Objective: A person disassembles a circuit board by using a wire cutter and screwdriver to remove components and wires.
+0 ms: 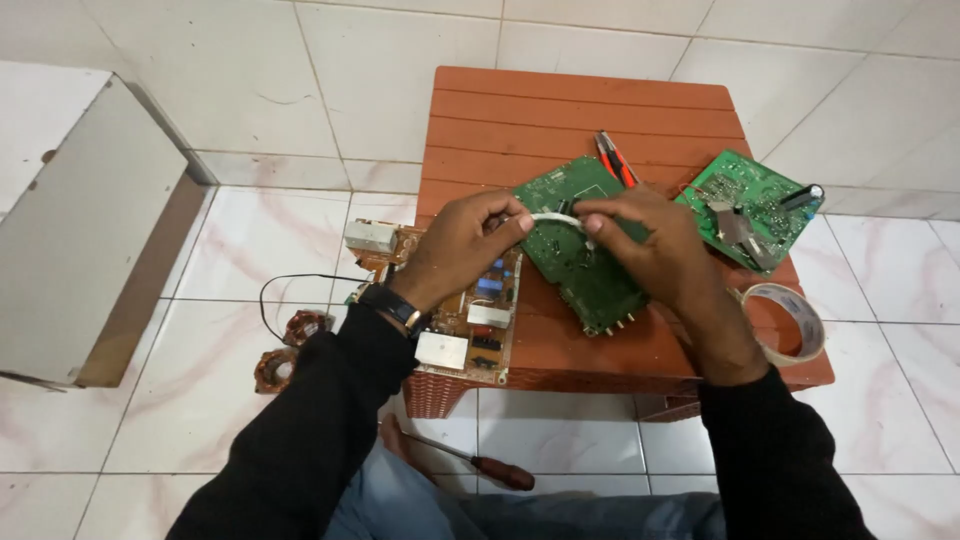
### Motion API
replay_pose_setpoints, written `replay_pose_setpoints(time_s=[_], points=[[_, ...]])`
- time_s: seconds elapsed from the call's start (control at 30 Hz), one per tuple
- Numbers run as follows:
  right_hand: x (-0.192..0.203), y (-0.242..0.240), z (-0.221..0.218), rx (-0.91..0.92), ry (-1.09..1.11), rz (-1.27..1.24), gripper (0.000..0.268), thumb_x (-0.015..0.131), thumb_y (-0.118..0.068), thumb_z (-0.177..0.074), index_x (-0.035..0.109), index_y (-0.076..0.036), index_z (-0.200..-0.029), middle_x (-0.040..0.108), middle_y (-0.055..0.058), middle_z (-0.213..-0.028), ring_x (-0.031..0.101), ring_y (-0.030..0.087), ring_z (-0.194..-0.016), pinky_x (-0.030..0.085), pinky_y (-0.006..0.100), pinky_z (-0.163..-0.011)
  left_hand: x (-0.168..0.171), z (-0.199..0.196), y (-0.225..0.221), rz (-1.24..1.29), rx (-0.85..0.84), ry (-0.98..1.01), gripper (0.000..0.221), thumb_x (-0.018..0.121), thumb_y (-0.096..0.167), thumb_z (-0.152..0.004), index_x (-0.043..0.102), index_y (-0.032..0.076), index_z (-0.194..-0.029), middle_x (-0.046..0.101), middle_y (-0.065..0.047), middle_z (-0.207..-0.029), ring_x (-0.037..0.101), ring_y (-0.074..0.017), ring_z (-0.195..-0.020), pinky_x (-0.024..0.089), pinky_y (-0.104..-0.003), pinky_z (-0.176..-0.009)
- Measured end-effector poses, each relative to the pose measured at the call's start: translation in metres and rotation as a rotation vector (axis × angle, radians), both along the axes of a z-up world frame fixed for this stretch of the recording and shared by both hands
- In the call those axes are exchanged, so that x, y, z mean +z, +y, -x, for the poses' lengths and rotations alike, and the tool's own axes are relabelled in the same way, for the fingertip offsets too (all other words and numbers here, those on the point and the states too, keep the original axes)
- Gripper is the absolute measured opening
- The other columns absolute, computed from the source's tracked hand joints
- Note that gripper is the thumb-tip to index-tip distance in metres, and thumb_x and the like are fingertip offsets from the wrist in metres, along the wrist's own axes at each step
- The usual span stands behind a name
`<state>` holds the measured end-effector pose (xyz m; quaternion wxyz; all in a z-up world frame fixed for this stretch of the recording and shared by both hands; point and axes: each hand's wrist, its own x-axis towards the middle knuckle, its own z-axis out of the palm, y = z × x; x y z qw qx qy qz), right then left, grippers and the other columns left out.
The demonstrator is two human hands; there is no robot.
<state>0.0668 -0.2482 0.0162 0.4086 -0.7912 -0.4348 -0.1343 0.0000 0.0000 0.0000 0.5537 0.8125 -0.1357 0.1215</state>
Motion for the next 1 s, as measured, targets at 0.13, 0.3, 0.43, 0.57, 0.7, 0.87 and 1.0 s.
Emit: replay_pose_setpoints(time_s=[0.13, 0.3, 0.43, 0.57, 0.7, 0.87, 1.0], points=[[-0.015, 0.002, -0.004, 0.031, -0.07, 0.024, 0.019, 0.074, -0.016, -0.096, 0.079, -0.009, -0.114, 0.075, 0.013, -0.088, 0.069, 0.038, -0.087, 0.052, 0.046, -0.085, 0.004, 0.002, -0.003, -0.016, 0.004, -0.009, 0.022, 0.063, 0.03, -0.099, 0.072, 0.012, -0.09, 0.055, -0.005, -0.062, 0.053, -0.014, -0.063, 0.046, -0.03, -0.062], [-0.013, 0.008, -0.004, 0.005, -0.211, 0.063, 0.013, 0.072, -0.016, -0.098, 0.08, -0.01, -0.107, 0.072, 0.011, -0.08, 0.068, 0.036, -0.081, 0.053, 0.045, -0.079, 0.003, 0.001, -0.002, -0.122, 0.011, -0.06, 0.021, 0.063, 0.026, -0.099, 0.072, 0.011, -0.089, 0.057, -0.012, -0.064, 0.059, -0.0227, -0.064, 0.048, -0.036, -0.063], [-0.016, 0.004, -0.004, -0.009, -0.228, 0.033, 0.012, 0.073, -0.017, -0.099, 0.08, -0.01, -0.106, 0.073, 0.009, -0.081, 0.069, 0.033, -0.081, 0.053, 0.042, -0.078, 0.0, -0.001, -0.001, -0.101, 0.01, -0.055, 0.023, 0.062, 0.03, -0.1, 0.072, 0.011, -0.09, 0.058, -0.011, -0.066, 0.058, -0.0196, -0.066, 0.049, -0.034, -0.064], [-0.01, 0.002, 0.004, 0.016, -0.052, -0.01, 0.019, 0.064, -0.017, -0.102, 0.077, -0.01, -0.115, 0.075, 0.012, -0.093, 0.068, 0.037, -0.087, 0.052, 0.046, -0.083, 0.007, 0.005, -0.001, 0.003, -0.029, 0.002, 0.028, 0.055, 0.031, -0.103, 0.071, 0.011, -0.092, 0.058, -0.007, -0.069, 0.055, -0.016, -0.069, 0.048, -0.032, -0.067], [-0.013, 0.004, 0.0, 0.036, -0.064, 0.045, 0.015, 0.067, -0.018, -0.101, 0.077, -0.01, -0.11, 0.075, 0.013, -0.096, 0.067, 0.038, -0.092, 0.05, 0.048, -0.087, 0.005, 0.006, 0.0, 0.01, -0.04, 0.011, 0.029, 0.054, 0.031, -0.104, 0.071, 0.009, -0.093, 0.059, -0.007, -0.07, 0.056, -0.0172, -0.071, 0.049, -0.034, -0.068], [-0.019, 0.003, -0.002, 0.029, -0.088, 0.057, 0.012, 0.069, -0.016, -0.1, 0.077, -0.008, -0.103, 0.075, 0.013, -0.091, 0.067, 0.038, -0.088, 0.052, 0.047, -0.083, -0.003, 0.0, 0.001, -0.106, -0.005, -0.05, 0.025, 0.057, 0.027, -0.103, 0.068, 0.011, -0.089, 0.059, -0.011, -0.066, 0.062, -0.0268, -0.068, 0.05, -0.037, -0.066], [-0.02, 0.005, 0.001, -0.004, -0.141, 0.035, 0.011, 0.07, -0.015, -0.1, 0.078, -0.007, -0.101, 0.074, 0.015, -0.088, 0.068, 0.038, -0.084, 0.053, 0.045, -0.079, -0.003, -0.001, 0.002, -0.157, 0.006, -0.068, 0.025, 0.055, 0.028, -0.103, 0.068, 0.013, -0.087, 0.062, -0.014, -0.066, 0.064, -0.0325, -0.068, 0.052, -0.04, -0.068]])
